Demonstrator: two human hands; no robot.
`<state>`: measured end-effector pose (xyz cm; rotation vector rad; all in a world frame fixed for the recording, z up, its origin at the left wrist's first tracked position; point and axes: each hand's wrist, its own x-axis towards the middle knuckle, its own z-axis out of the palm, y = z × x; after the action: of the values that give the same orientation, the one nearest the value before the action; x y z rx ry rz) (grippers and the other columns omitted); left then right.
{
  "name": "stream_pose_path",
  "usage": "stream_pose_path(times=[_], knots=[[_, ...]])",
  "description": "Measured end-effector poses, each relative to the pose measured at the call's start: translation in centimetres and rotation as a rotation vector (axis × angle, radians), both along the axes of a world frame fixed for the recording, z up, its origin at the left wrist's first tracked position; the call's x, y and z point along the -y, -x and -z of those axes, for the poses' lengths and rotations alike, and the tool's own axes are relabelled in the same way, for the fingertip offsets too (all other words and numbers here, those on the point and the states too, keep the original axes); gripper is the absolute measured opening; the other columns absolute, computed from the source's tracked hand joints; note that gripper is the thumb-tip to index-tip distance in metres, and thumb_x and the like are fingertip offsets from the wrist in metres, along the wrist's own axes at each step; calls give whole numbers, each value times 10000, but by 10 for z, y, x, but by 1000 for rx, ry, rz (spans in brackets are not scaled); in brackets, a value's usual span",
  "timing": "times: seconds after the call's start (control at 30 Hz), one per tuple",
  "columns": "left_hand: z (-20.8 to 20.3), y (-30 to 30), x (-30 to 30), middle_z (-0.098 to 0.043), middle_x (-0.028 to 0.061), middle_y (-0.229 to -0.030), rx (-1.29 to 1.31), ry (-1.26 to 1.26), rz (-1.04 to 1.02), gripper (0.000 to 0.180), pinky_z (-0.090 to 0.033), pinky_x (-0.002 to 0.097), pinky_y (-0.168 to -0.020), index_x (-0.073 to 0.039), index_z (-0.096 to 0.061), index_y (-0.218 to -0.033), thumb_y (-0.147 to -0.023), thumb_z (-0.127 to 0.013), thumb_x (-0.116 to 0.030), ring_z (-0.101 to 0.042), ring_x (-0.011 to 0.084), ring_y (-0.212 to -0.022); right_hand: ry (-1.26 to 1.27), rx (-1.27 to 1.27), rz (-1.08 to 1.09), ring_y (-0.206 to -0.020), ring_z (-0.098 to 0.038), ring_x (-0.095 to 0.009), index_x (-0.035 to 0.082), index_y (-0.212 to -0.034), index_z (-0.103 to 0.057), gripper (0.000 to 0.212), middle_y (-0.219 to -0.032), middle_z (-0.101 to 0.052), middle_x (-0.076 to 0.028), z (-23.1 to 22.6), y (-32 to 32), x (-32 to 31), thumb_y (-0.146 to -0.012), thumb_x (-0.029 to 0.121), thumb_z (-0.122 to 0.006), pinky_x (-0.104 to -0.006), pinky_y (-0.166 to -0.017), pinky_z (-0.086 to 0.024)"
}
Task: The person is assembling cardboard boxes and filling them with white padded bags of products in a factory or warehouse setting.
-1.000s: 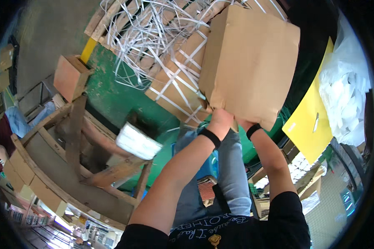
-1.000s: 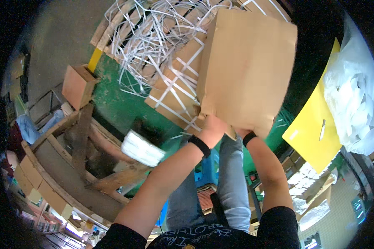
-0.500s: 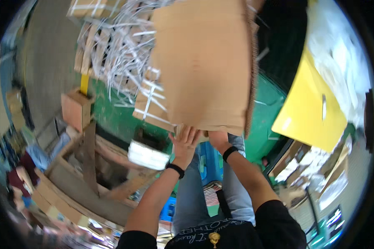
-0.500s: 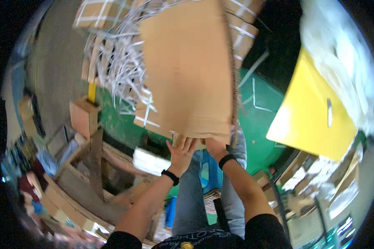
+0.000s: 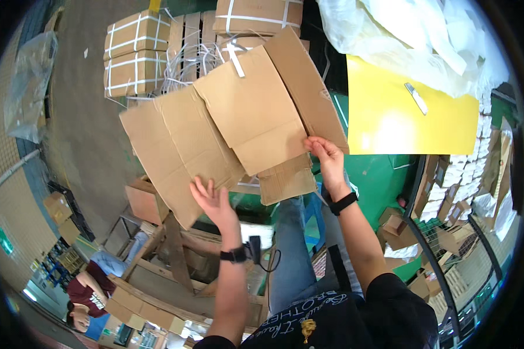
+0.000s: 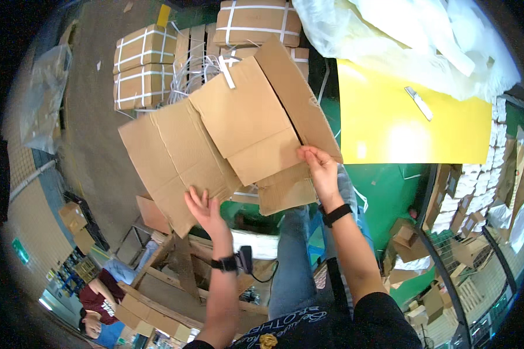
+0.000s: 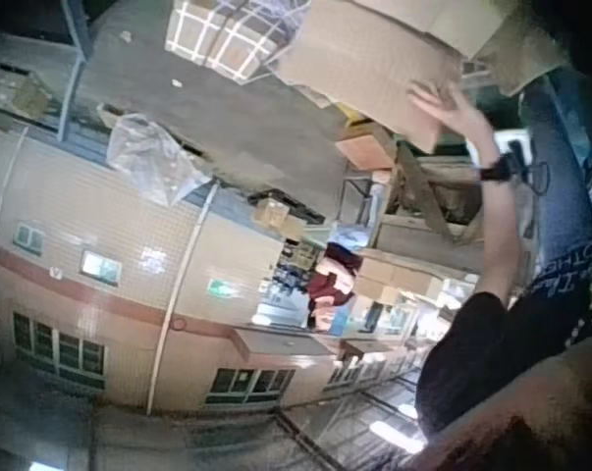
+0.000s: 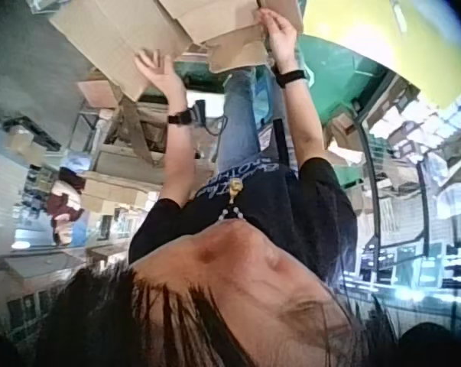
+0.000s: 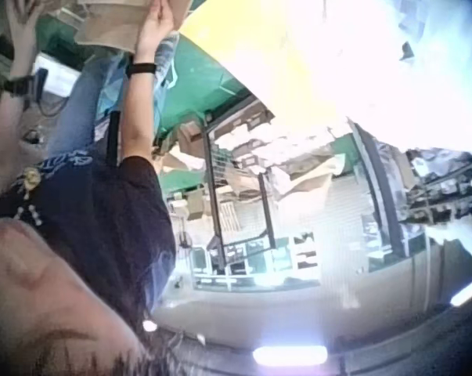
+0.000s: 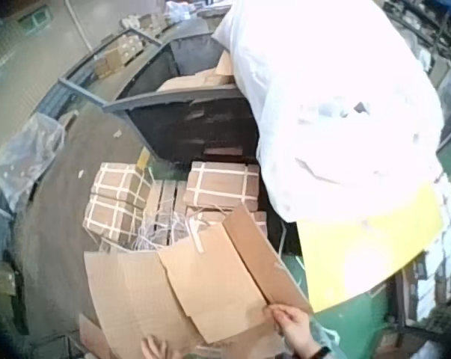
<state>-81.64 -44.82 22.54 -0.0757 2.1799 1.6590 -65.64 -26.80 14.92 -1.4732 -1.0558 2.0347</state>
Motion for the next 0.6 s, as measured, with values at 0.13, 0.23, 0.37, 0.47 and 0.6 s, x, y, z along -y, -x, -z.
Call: stream_pose_path(times=[0.13, 0.23, 0.37, 0.47, 0.6], knots=[[35, 73, 41, -290, 157, -1413, 205, 214, -249, 712, -328, 379, -997, -6, -210, -1366, -783, -618, -33, -382, 276, -1212, 376, 161, 341, -852, -547, -162, 43, -1171, -488, 388, -986, -541, -72, 2, 31, 72, -893, 309, -541, -293, -751, -455], [33, 56, -14, -433, 144, -1249, 76, 486, 194, 695, -376, 368, -955, 2, -298, -1306, -732, -674, -112, -417, 254, -1161, 494, 223, 501, -1083, -435, -174, 140, -1273, -375, 523, -1155, -456, -69, 0, 58, 83, -887, 477, -482, -448, -844, -409], [50, 51, -58, -514, 157, -1060, 595, 46, -42, 400, -415, 387, -912, 5, -479, -1068, -679, -572, -19, -495, 294, -1048, 602, -260, 920, -1138, -444, -227, 57, -1278, -423, 556, -1265, -482, -50, 17, 110, 70, -923, 477, -339, -327, -981, -328], [53, 59, -78, -550, 144, -874, 1094, -130, -628, 216, -444, 387, -850, -19, -494, -823, -621, -470, 53, -547, 282, -897, 574, -165, 1188, -1188, -413, -242, 35, -1262, -438, 512, -1290, -470, -72, 38, 127, 63, -939, 414, -322, -297, -994, -319], [43, 93, -45, -572, 130, -879, 1173, -794, -411, 258, -432, 405, -896, 1, -535, -846, -634, -427, 100, -551, 273, -915, 443, 521, 974, -1123, -475, -270, -2, -1263, -445, 574, -1291, -472, -139, 33, 137, 68, -940, 442, -277, -322, -956, -368]])
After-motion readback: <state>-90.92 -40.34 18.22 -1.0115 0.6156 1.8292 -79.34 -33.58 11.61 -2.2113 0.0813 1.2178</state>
